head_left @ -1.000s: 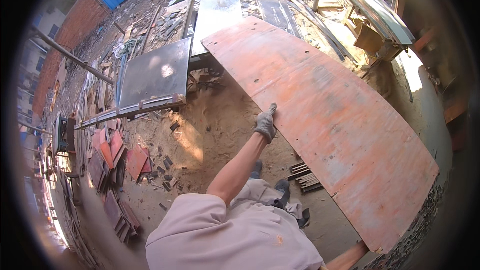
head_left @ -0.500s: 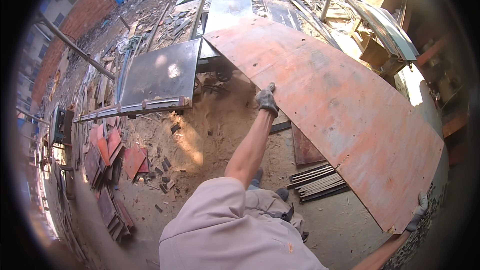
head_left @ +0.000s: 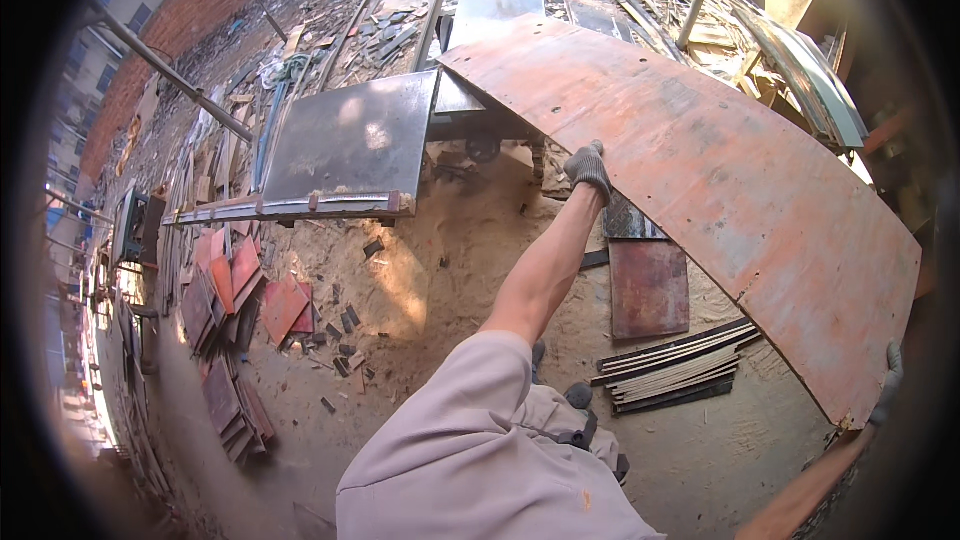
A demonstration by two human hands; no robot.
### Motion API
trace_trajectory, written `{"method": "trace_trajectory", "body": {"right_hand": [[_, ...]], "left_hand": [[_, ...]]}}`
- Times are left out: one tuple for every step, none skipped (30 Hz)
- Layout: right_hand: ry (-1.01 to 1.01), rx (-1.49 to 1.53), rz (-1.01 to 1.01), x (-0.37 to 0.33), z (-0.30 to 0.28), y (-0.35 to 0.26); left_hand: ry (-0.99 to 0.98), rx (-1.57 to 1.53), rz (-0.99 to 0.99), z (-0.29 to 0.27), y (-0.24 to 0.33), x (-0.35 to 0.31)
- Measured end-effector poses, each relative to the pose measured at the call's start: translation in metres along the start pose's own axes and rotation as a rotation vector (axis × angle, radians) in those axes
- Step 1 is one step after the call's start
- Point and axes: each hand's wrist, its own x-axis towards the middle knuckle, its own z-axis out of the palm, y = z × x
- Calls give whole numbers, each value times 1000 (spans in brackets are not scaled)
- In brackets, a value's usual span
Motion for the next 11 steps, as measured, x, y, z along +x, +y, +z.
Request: {"method": "trace_trajectory", "body": {"right_hand": [[-6,0,3,0,2,-2],[-14,0,6,1,4,-3],[-17,2,12,1,5,-1],[-21,9,20,0,5,5],[-87,48,67,-2,3,14],[-6,29,23,-4,2,24],[7,40,14,-7,-1,36],[80,4,-62,-10,0,58],[58,25,-77,-23,-1,79],[58,18,-95,-42,0,102],[125,40,-80,-60,8,117]], "left_hand": [[-25,30,-4,5,3,-2],[-46,48,12,9,4,-4],[-70,14,-20,10,8,-2],[-73,11,6,9,11,0],[-82,14,18,0,17,7],[-92,16,28,-8,23,13],[-70,-23,32,-17,29,19],[-50,-49,13,-28,35,23],[-120,-50,63,-41,38,25],[-192,-38,92,-58,44,28],[-192,-38,92,-59,45,27]]}}
